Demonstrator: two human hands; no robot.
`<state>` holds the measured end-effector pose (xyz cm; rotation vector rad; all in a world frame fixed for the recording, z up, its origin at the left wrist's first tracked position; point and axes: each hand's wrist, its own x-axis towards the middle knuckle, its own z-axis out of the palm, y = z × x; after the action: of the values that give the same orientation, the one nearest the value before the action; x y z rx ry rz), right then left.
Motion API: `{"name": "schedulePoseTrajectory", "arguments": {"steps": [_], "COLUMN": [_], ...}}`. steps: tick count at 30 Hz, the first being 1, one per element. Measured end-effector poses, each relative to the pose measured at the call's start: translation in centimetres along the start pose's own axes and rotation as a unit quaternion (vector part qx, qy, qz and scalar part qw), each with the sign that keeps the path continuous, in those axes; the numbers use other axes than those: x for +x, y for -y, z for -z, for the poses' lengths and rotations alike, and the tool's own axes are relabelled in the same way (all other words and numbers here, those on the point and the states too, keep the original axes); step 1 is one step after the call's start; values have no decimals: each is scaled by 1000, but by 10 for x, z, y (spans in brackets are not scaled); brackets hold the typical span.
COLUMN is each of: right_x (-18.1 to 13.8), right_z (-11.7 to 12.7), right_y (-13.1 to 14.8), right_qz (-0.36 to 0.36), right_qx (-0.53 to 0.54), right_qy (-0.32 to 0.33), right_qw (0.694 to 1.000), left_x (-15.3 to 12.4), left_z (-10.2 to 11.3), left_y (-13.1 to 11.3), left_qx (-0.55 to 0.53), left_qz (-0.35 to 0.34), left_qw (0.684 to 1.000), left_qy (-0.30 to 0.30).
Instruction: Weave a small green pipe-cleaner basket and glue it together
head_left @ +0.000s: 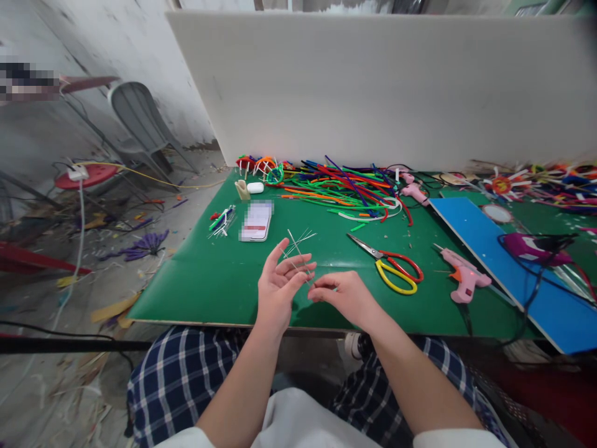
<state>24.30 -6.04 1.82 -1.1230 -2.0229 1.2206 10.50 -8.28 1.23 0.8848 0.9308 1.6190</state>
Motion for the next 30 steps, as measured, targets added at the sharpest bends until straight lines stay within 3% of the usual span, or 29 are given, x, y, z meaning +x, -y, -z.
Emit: {"name": "schedulePoseTrajectory", "arguments": {"steps": [10, 30], "right_x": [0, -4], "right_z": [3, -4], "right_y": [12, 12], "right_qz": [30, 57], "right_qx": [-129, -173], "right_qy": [-35, -49], "right_qw": [991, 982], "left_x": [2, 6], "left_z": [4, 8], "left_y": [2, 2], "left_qx": [-43, -81], "left_qz": [32, 71], "left_qw": [999, 994], "left_qy": [0, -16]}}
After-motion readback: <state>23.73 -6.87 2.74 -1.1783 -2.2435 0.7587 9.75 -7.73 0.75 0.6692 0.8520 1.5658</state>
